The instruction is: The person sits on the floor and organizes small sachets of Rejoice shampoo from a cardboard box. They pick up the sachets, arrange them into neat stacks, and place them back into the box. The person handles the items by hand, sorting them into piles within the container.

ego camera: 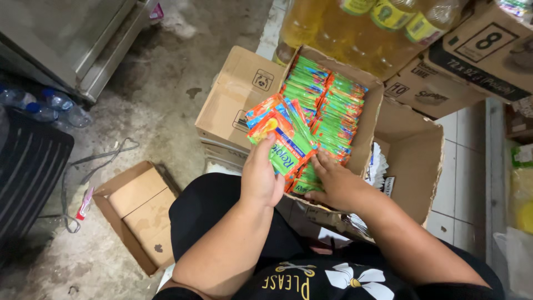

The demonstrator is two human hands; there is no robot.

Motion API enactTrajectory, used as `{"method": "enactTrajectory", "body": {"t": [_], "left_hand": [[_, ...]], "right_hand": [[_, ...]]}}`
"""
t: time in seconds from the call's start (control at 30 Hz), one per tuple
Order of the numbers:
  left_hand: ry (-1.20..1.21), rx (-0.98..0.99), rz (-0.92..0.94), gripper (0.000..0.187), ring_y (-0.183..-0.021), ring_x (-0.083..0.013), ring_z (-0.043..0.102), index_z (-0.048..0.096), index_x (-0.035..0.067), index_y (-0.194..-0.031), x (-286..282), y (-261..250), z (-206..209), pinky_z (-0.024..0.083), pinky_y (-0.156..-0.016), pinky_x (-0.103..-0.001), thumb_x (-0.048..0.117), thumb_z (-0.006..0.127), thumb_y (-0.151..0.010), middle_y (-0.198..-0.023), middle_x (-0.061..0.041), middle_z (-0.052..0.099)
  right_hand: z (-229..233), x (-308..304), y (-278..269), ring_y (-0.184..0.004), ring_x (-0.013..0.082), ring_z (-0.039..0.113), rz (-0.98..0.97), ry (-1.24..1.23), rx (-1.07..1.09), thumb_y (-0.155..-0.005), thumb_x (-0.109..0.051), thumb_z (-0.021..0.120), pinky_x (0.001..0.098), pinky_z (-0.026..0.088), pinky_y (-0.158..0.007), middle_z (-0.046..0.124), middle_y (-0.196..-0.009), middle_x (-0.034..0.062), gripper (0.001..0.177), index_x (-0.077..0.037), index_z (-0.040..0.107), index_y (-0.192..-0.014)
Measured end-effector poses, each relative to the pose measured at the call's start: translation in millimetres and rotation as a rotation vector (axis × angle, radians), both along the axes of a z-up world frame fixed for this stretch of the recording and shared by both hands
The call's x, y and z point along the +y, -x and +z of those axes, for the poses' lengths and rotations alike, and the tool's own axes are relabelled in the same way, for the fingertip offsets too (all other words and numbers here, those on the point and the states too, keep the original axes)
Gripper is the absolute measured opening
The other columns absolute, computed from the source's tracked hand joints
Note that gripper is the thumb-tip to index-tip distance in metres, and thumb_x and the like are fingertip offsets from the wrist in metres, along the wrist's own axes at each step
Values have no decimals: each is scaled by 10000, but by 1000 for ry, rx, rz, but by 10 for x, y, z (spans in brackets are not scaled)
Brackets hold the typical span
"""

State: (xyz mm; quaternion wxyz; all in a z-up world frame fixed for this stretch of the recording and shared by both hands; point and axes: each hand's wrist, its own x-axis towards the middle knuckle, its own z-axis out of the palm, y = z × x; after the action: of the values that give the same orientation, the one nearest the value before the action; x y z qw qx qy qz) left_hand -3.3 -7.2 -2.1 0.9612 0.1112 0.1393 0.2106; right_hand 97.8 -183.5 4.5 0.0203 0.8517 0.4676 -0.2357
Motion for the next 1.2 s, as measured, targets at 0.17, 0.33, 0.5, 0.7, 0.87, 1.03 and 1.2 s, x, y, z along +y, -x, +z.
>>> {"method": "enactTrajectory", "body": {"t": [0.17,0.33,0.5,0.7,0.87,1.03,1.2], "left_hand": [[-157,2,-66,457,-1198,-204,624,462,83,-1433,-97,56,213,524,-1003,-397,176,560,-997,-1326,-69,626],[-360,-14,-74,493,-1222,-216,608,431,47,-1467,-316,66,191,503,-1044,-379,89,614,-1011,-1346,-120,614],[-312,85,-164,498,-1160,-231,632,437,84,-1449,-509,46,198,537,-956,-393,207,592,-992,-1295,-125,628],[-234,111,-206,470,-1126,-228,649,448,117,-1446,-598,-51,122,563,-910,-398,286,525,-1014,-1284,-100,633],[-310,159,-232,453,-1122,-238,641,451,97,-1447,-648,-154,34,542,-921,-401,275,511,-1034,-1285,-116,632],[-321,252,-281,476,-1194,-228,604,401,139,-1464,-680,-229,-35,524,-955,-388,276,515,-1023,-1356,-109,606],[-379,122,-197,483,-1261,-229,580,427,73,-1497,-648,-337,-248,494,-1037,-371,259,530,-1063,-1422,-128,584]], "right_hand": [[509,-56,73,-1329,367,573,-239,-663,-119,-881,-151,719,437,493,-1080,557,-1460,158,531,-96,591,-1393],[908,-141,257,-1265,387,576,219,-910,-397,-735,10,750,482,465,-1059,620,-1354,165,488,-115,699,-1204],[899,-278,391,-1181,308,673,207,-979,-377,-720,30,739,464,491,-1032,702,-1248,50,371,-111,711,-1061],[872,-492,586,-1008,334,677,65,-822,-164,-789,1,745,400,549,-872,679,-1096,113,351,-73,690,-1128],[970,-560,645,-979,383,648,44,-665,-64,-796,60,616,431,539,-848,641,-1098,189,615,-77,590,-1396],[992,-568,524,-997,392,640,35,-582,-33,-797,70,577,439,534,-859,628,-1091,200,688,-124,556,-1457],[807,-488,356,-1018,348,674,-88,-714,52,-899,-53,726,412,546,-869,675,-1083,141,343,-117,641,-1225]]}}
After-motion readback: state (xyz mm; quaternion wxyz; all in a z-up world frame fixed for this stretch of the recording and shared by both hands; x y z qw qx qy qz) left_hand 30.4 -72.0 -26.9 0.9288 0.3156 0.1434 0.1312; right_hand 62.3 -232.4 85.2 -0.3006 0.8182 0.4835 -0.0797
